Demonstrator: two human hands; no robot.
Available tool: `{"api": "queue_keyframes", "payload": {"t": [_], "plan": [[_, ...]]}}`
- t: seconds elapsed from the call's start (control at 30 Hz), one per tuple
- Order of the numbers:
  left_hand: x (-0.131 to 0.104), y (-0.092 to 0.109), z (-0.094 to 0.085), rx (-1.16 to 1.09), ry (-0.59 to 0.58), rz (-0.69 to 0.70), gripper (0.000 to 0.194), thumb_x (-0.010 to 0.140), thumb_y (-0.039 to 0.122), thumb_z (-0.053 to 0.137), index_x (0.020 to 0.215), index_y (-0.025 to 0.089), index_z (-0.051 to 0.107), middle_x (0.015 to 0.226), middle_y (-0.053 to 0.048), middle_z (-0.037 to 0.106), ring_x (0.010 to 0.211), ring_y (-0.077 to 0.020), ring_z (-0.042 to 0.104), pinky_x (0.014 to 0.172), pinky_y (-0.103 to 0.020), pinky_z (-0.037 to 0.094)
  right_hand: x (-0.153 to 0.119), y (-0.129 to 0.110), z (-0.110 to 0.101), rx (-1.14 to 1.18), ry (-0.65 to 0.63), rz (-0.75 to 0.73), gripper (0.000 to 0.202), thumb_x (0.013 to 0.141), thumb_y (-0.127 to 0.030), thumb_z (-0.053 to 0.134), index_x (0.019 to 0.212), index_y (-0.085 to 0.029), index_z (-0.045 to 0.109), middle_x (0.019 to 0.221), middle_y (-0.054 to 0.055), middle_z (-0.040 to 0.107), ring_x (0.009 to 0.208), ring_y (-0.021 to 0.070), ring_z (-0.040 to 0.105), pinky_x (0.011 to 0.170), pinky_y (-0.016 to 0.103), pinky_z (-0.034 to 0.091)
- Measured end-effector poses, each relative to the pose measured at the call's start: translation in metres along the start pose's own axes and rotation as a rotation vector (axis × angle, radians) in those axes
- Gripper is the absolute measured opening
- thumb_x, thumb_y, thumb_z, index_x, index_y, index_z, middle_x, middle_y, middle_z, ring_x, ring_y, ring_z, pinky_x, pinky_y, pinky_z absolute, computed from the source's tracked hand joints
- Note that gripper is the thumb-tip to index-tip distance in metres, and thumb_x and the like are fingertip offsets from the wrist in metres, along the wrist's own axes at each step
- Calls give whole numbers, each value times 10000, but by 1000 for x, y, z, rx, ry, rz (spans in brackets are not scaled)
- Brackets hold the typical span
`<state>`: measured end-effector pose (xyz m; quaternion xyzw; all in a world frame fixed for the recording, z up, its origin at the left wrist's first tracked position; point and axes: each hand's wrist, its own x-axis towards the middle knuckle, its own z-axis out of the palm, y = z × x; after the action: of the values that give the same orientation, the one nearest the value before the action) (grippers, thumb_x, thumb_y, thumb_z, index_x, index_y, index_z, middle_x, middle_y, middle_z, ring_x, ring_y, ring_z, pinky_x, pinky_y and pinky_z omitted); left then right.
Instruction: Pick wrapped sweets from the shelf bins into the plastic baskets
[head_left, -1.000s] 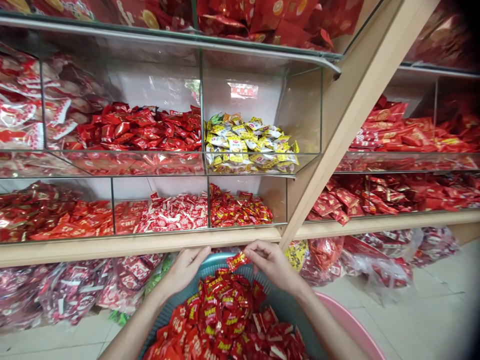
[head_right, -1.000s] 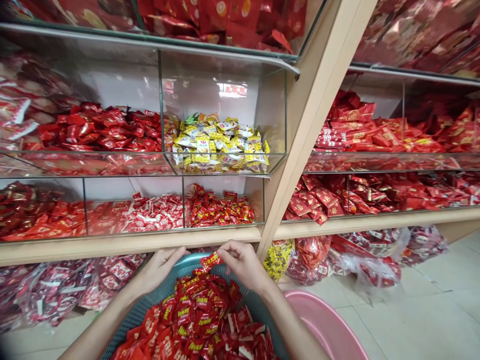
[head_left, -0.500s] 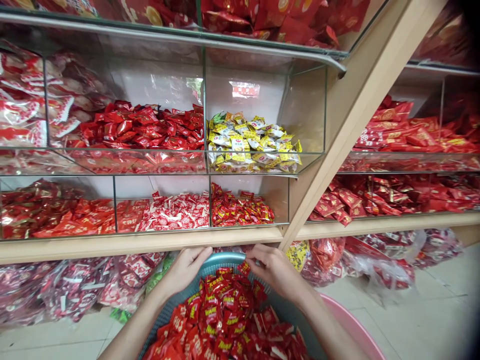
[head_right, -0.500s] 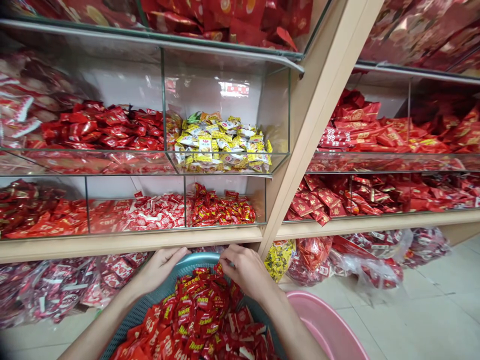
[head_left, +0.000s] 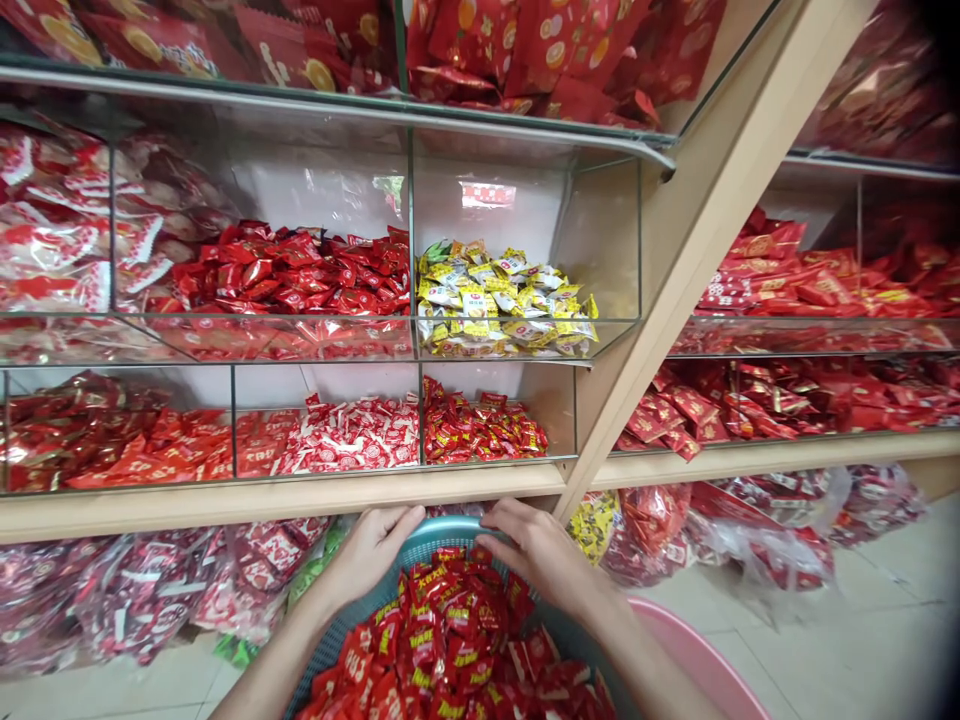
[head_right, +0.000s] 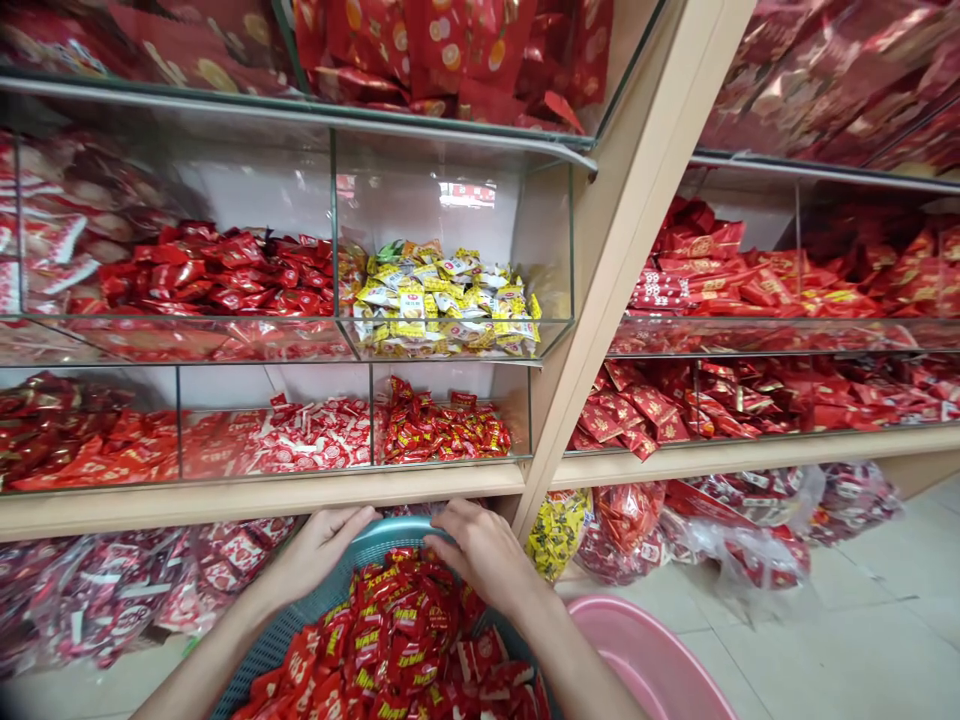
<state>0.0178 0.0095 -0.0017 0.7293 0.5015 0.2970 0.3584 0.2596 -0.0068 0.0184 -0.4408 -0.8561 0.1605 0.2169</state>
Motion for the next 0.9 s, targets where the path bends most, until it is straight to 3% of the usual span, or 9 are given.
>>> {"api": "queue_keyframes", "payload": {"t": [0.1,0.23,0.4,0.47,0.6,0.77,0.9], "plan": [[0,-2,0,-29,-9,22,439,895,447,372,829,159,697,793,-5,692,757,-199,578,720,-246,440,0,-1,1,48,52,8,235,916,-324,432,1025,-216,609,935,40,622,851,151,602,752,234,447],[2,-5,2,-9,-2,31,443,894,452,371,796,152,681,813,-13,687,789,-209,572,747,-260,441,3,-3,-2,96,217,-9,225,923,-283,416,996,-204,613,892,43,623,804,149,592,722,241,444],[3,-5,3,-12,21,67,403,892,435,383,796,155,657,830,-11,672,821,-205,558,791,-269,424,30,0,-27,30,354,-59,194,912,-238,434,963,-203,618,856,43,625,786,155,568,712,255,432],[3,-6,4,4,35,79,393,889,430,391,763,154,641,792,-6,655,785,-192,546,761,-258,416,49,6,-40,-68,299,-81,176,895,-197,456,953,-202,622,889,48,629,846,169,553,764,274,420],[2,-11,5,54,36,50,428,894,440,377,641,154,571,630,21,564,632,-147,479,625,-227,374,89,25,-56,-227,62,-87,168,823,-98,514,912,-174,633,918,67,627,899,184,536,797,286,397],[5,-12,4,9,33,36,447,889,467,367,651,152,579,609,27,538,602,-137,448,611,-226,361,116,34,-51,-225,-115,-101,209,652,-70,680,833,-174,656,813,35,642,768,164,567,653,232,389],[5,-9,3,-45,33,24,463,882,482,366,691,144,619,614,20,553,608,-141,461,612,-227,369,121,31,-45,-188,-146,-112,85,669,-140,702,741,-174,673,749,27,640,704,152,565,618,227,375]]}}
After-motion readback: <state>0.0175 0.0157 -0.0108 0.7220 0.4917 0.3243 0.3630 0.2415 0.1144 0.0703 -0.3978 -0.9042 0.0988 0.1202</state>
